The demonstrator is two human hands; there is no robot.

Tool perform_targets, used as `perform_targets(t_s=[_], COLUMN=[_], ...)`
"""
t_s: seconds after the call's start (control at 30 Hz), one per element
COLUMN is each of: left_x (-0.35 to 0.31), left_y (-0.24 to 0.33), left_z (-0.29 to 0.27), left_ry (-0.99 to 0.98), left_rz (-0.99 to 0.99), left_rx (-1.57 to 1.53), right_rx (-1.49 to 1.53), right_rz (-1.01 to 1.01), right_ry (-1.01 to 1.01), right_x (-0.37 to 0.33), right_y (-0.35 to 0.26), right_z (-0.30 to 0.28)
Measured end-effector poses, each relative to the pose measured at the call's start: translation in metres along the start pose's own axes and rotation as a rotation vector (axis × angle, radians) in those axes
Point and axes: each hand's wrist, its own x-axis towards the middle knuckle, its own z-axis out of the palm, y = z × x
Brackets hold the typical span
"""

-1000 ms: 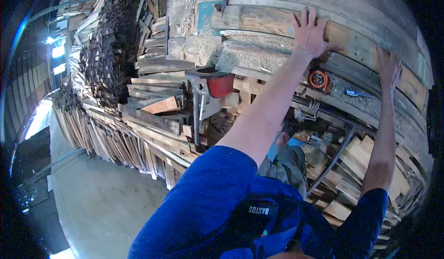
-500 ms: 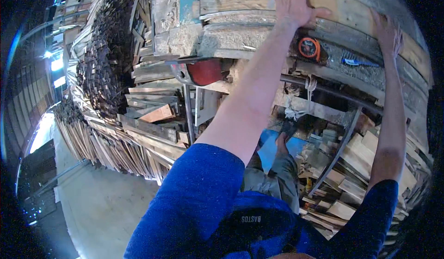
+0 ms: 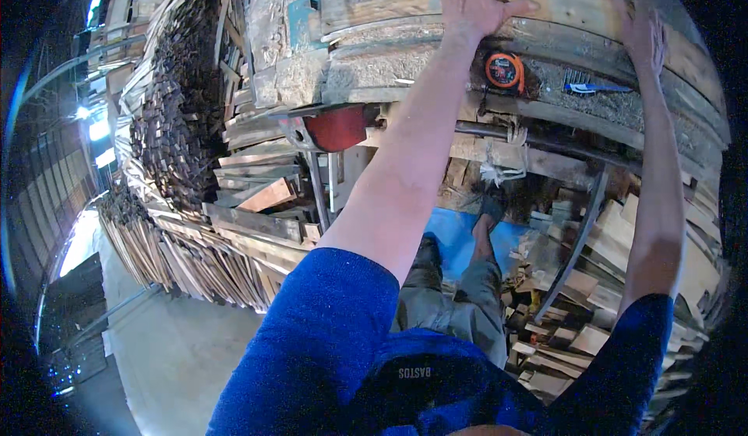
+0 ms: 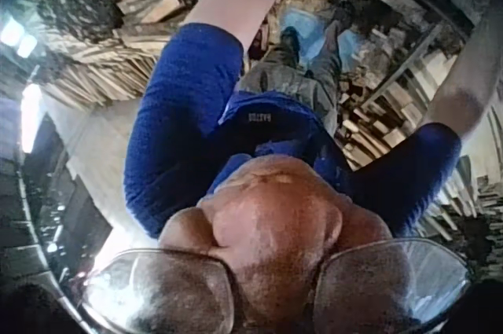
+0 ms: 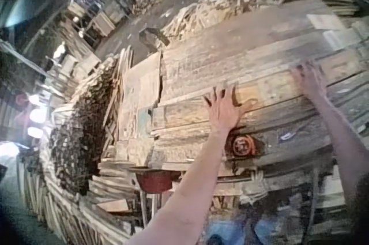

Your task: Selecting and inspecting wooden planks from a large pile and placing them on a workbench.

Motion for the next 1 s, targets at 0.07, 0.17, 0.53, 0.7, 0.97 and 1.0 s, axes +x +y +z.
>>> perform_targets(t_s=[0.07,0.17,0.53,0.7,0.97,1.0], left_x=[0.004,-0.001,0.022,0.033,-0.019,-0.034], left_y=[0.000,-0.040,-0.071,-0.225,-0.412,-0.417], left_z=[0.004,0.014,0.005,-0.070,-0.136,-0.137], left_ry=[-0.010,0.161,-0.058,0.098,-0.647,-0.663], left_rz=[0.000,-0.037,-0.176,-0.114,-0.028,0.023], left_rx=[-0.032,-0.039,-0.277,-0.153,0.175,0.184], right_rx=[0.038,0.121,0.057,-0.016,-0.374,-0.374], right_rz=[-0.001,0.059,0.046,0.016,-0.403,-0.445], right_ry=[-0.069,-0.105,-0.268,-0.227,-0.294,-0.278], right_x=[0.001,0.007,0.027,0.032,0.040,0.042], right_y=[0.002,-0.048,-0.068,-0.051,-0.062,-0.056], right_z=[-0.007,-0.032,-0.010,0.034,0.047,0.053])
